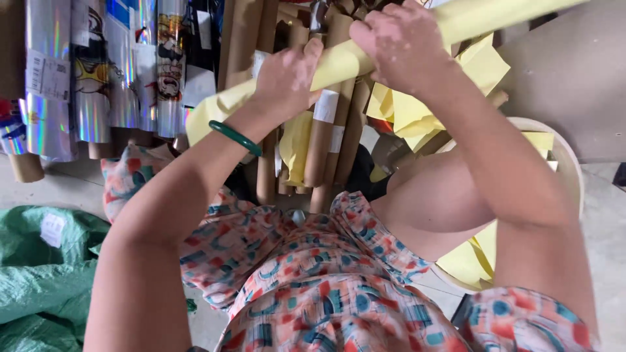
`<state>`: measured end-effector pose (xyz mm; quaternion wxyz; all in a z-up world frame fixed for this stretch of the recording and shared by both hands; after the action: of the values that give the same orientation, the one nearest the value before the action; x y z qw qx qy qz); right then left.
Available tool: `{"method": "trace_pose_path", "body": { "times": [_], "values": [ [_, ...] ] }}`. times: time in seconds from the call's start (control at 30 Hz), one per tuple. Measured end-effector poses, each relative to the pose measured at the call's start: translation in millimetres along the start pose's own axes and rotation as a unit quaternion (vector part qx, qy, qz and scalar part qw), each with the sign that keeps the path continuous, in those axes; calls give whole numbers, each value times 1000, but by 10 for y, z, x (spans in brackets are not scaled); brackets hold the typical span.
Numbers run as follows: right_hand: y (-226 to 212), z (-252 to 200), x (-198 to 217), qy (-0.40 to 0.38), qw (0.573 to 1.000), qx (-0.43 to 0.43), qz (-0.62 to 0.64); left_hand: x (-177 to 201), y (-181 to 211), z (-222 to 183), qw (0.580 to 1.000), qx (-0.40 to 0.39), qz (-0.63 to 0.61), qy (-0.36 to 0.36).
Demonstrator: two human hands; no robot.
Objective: The person wraps iridescent rolls in yellow paper, tapes them shut, and places them into a cardboard tube.
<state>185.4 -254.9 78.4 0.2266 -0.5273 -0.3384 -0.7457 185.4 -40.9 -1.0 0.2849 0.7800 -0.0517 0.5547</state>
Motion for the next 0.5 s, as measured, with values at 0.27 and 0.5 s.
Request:
{"method": "trace_pose_path", "body": {
  "times": [0.27,0.5],
  "values": [
    [909,-736,-1067,-9,983,-170,-66,-630,-795,245,995,45,-84,19],
    [-647,216,-77,62,954,64,287,-336,-489,544,765,326,-556,10]
  ]
}}
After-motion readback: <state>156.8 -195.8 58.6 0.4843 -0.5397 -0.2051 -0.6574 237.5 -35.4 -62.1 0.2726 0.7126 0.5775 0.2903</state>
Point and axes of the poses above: each hand's wrist, its own z-axis towards the middle knuckle, its own x-axis out of the back of the hand, y = z × x, the point moved 1 cm from there along z, towards the middle knuckle, and after that the axes turned 5 degrees about y, right-handed, at the moved point
